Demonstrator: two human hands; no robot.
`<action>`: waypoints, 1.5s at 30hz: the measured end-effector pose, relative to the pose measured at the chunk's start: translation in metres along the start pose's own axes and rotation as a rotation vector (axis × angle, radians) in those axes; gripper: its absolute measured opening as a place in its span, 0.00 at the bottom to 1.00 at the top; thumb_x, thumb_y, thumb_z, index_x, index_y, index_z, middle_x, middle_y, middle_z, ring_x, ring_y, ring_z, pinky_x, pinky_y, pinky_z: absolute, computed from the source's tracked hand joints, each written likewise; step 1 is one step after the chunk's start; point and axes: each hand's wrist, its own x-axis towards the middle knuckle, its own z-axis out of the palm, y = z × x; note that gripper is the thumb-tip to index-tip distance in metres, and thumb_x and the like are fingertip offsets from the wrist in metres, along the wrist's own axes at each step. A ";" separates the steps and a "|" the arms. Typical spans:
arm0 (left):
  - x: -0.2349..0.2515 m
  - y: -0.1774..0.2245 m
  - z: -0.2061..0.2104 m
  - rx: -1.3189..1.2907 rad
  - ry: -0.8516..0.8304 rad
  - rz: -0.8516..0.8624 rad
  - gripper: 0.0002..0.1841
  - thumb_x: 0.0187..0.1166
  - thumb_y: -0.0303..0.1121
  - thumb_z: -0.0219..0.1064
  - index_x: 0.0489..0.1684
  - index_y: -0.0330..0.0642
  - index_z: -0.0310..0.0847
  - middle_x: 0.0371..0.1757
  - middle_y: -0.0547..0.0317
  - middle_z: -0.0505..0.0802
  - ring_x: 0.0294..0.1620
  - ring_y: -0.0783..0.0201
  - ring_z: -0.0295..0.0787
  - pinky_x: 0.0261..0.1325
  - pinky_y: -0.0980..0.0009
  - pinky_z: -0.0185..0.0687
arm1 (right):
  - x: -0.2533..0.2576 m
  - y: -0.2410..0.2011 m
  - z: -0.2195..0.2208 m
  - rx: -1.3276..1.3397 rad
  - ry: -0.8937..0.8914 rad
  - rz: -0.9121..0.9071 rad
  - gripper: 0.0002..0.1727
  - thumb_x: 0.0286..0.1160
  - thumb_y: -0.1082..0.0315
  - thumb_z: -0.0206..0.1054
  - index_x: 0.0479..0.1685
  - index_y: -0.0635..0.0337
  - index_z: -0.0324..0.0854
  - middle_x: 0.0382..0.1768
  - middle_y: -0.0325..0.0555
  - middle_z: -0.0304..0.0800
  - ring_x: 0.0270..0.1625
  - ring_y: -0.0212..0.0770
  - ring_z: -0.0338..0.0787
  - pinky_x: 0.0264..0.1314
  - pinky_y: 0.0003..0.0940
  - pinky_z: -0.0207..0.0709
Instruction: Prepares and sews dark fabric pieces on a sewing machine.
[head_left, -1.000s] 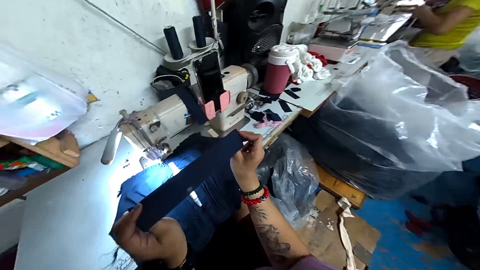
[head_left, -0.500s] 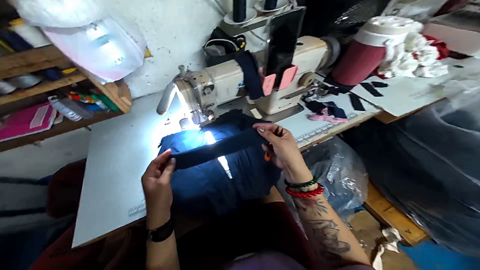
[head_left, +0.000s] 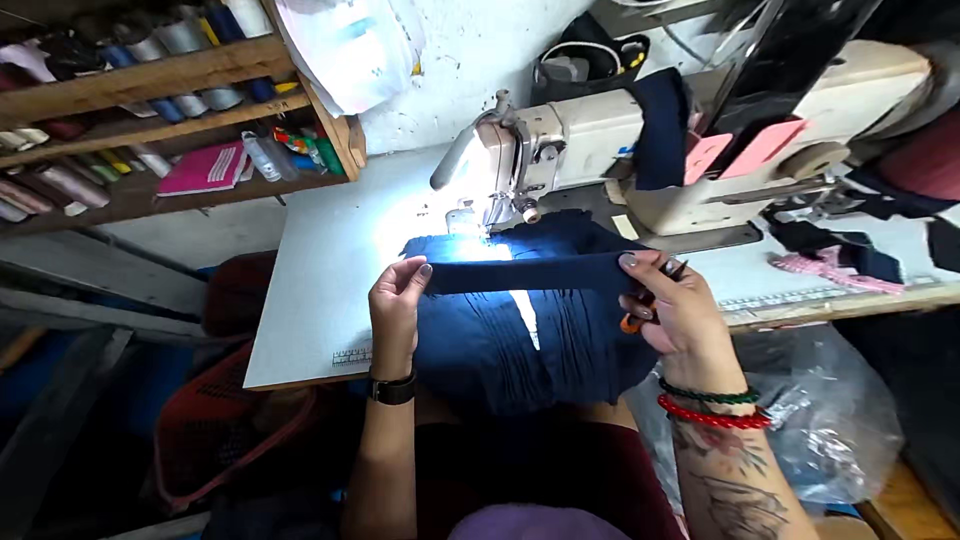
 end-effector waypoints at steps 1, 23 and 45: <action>-0.001 -0.001 0.001 -0.025 0.008 -0.001 0.10 0.75 0.22 0.73 0.52 0.37 0.87 0.45 0.60 0.93 0.46 0.68 0.91 0.54 0.69 0.89 | 0.000 0.001 -0.001 0.002 -0.019 -0.001 0.06 0.81 0.73 0.64 0.43 0.54 0.85 0.26 0.31 0.84 0.14 0.20 0.68 0.14 0.13 0.62; 0.003 0.001 -0.009 -0.017 -0.294 -0.102 0.21 0.73 0.16 0.69 0.67 0.35 0.81 0.51 0.55 0.93 0.48 0.66 0.90 0.55 0.67 0.89 | 0.009 0.009 -0.001 -0.106 0.117 -0.049 0.05 0.85 0.64 0.65 0.48 0.52 0.85 0.30 0.30 0.89 0.21 0.22 0.81 0.21 0.16 0.73; -0.017 0.007 0.034 -0.021 -0.203 -0.176 0.11 0.77 0.18 0.66 0.54 0.36 0.83 0.49 0.53 0.91 0.29 0.67 0.88 0.37 0.70 0.91 | -0.047 0.047 0.095 -0.847 -0.275 -0.813 0.18 0.73 0.47 0.74 0.47 0.51 0.94 0.43 0.42 0.89 0.47 0.43 0.86 0.44 0.39 0.80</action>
